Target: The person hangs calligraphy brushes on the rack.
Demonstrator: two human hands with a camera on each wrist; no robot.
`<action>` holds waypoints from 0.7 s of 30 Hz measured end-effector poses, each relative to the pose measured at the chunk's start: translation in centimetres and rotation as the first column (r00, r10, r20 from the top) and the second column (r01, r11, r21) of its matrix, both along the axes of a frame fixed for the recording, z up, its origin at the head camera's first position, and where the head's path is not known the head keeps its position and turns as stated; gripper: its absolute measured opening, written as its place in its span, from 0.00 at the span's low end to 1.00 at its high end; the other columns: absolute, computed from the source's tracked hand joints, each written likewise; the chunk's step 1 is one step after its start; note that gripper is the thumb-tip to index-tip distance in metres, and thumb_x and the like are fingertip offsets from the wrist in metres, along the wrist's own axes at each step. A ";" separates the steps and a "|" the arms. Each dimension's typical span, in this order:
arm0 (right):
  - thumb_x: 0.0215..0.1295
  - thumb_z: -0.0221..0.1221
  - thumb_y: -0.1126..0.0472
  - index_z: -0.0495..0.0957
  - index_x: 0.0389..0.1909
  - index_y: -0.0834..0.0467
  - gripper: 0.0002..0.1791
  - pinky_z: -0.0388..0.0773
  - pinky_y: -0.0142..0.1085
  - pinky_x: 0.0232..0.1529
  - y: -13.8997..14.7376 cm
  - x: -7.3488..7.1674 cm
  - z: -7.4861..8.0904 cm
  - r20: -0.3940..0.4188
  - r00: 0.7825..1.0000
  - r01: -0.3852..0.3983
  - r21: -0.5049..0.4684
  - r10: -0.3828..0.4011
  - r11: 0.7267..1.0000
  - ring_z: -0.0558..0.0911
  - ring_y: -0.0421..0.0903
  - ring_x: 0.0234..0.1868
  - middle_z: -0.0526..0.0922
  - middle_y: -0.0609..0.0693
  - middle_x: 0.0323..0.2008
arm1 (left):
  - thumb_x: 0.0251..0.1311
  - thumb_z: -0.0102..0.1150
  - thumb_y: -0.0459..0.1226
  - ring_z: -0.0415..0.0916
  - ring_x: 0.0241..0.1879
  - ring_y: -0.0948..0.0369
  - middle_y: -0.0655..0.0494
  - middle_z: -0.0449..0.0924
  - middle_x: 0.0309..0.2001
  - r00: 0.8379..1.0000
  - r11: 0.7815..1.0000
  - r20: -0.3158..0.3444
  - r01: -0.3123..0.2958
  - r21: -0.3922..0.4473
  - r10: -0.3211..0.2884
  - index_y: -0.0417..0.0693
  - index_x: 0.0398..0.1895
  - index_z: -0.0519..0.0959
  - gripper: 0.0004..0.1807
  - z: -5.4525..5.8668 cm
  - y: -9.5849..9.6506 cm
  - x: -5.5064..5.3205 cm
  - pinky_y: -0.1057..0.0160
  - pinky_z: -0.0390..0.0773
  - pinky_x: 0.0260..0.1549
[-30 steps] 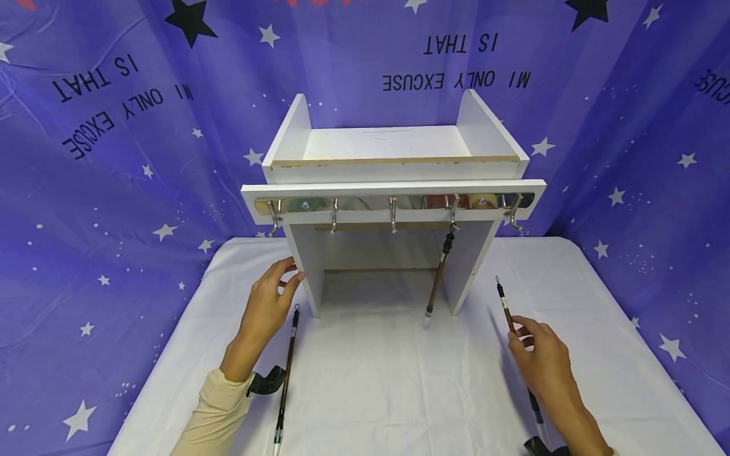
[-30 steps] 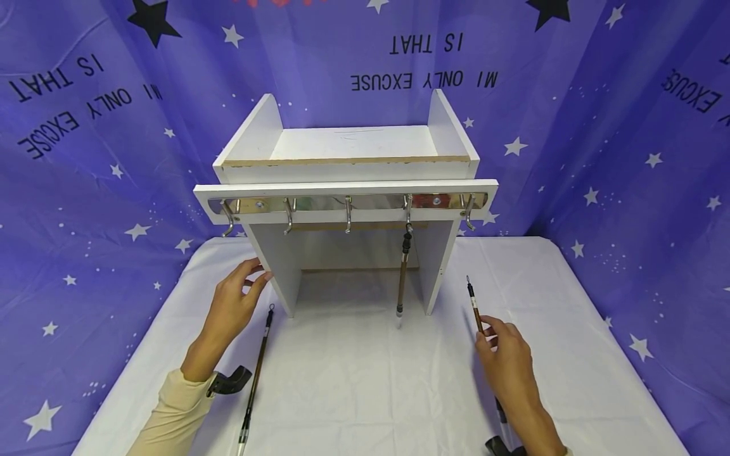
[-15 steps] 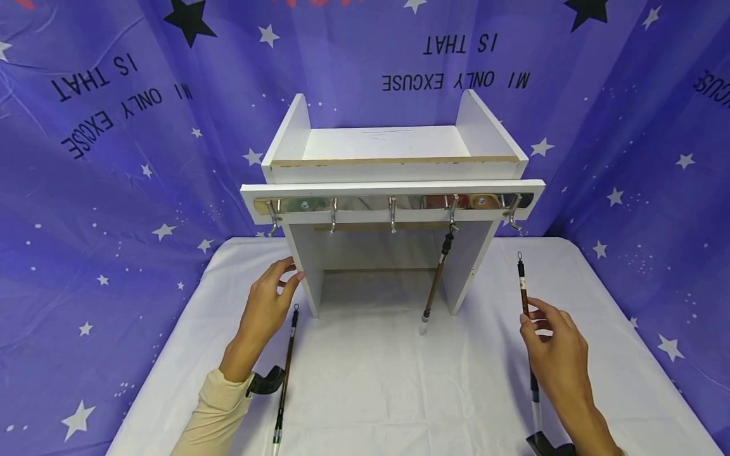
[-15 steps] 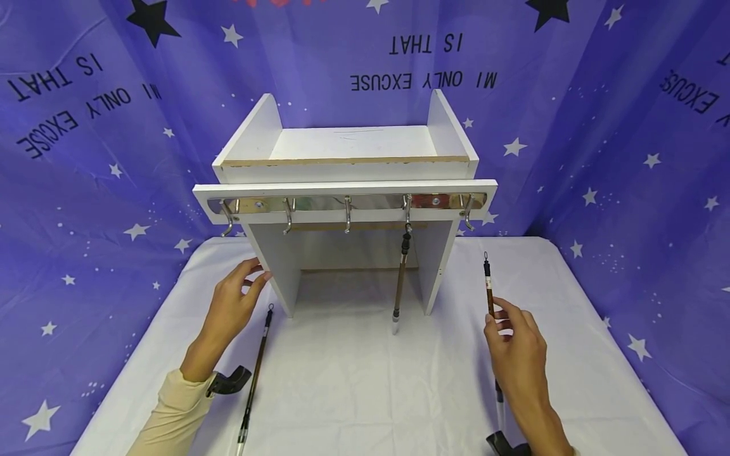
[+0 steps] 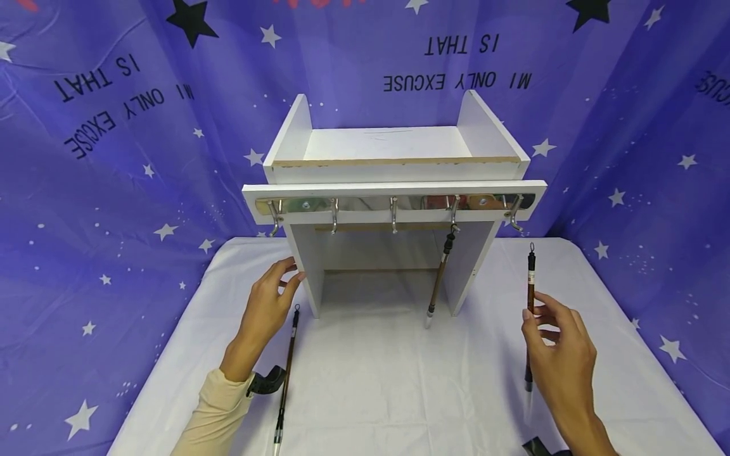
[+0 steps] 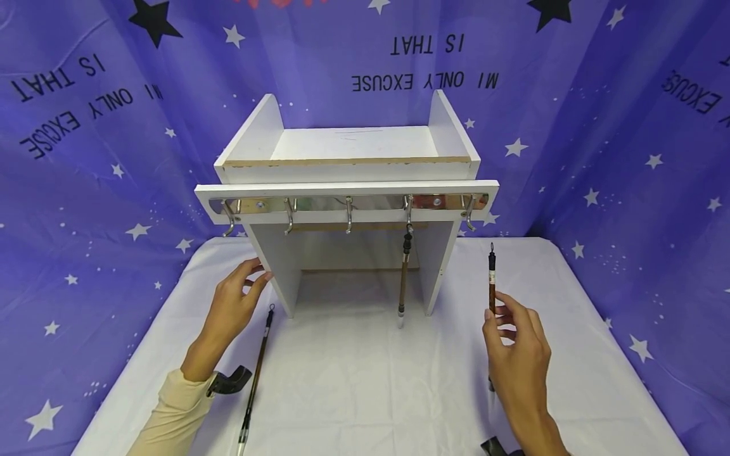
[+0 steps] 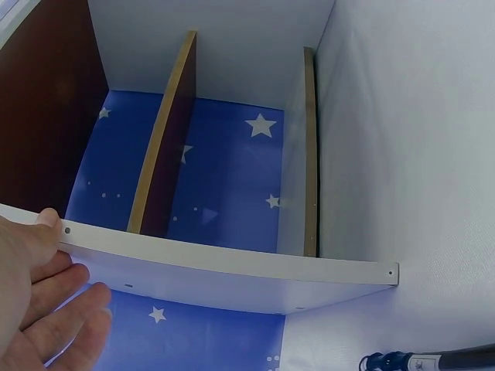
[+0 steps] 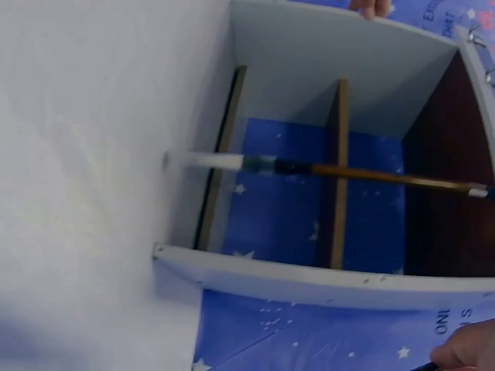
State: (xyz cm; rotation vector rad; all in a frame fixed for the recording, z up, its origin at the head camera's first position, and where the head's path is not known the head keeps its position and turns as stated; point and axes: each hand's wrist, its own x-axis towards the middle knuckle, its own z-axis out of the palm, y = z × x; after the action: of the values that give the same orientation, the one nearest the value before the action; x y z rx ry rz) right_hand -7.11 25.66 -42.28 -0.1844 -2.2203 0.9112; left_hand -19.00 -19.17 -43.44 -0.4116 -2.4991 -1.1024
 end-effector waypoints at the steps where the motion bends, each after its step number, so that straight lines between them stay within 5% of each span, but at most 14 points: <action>1: 0.67 0.67 0.72 0.82 0.64 0.59 0.24 0.71 0.10 0.42 -0.2 0.1 0.2 -0.013 1.000 -0.005 -0.003 0.005 1.000 0.75 0.20 0.41 0.83 0.55 0.44 | 0.78 0.59 0.40 0.85 0.51 0.43 0.42 0.83 0.60 1.000 1.000 0.002 -0.001 -0.002 0.001 0.42 0.66 0.78 0.19 0.0 0.0 0.0 0.43 0.86 0.49; 21: 0.63 0.67 0.78 0.82 0.63 0.60 0.27 0.76 0.14 0.47 -3.9 0.5 2.1 -0.156 0.971 -0.187 -0.018 0.182 0.982 0.79 0.28 0.46 0.83 0.58 0.43 | 0.79 0.58 0.41 0.84 0.54 0.43 0.41 0.83 0.61 1.000 1.000 0.015 -0.006 -0.016 0.006 0.42 0.66 0.77 0.19 0.3 0.1 0.0 0.43 0.86 0.49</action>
State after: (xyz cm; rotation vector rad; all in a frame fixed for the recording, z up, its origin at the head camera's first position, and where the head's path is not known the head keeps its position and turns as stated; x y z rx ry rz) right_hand -6.60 21.78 -40.17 0.0779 -2.1052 1.0266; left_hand -18.96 -19.09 -43.14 -0.4016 -2.5222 -1.0877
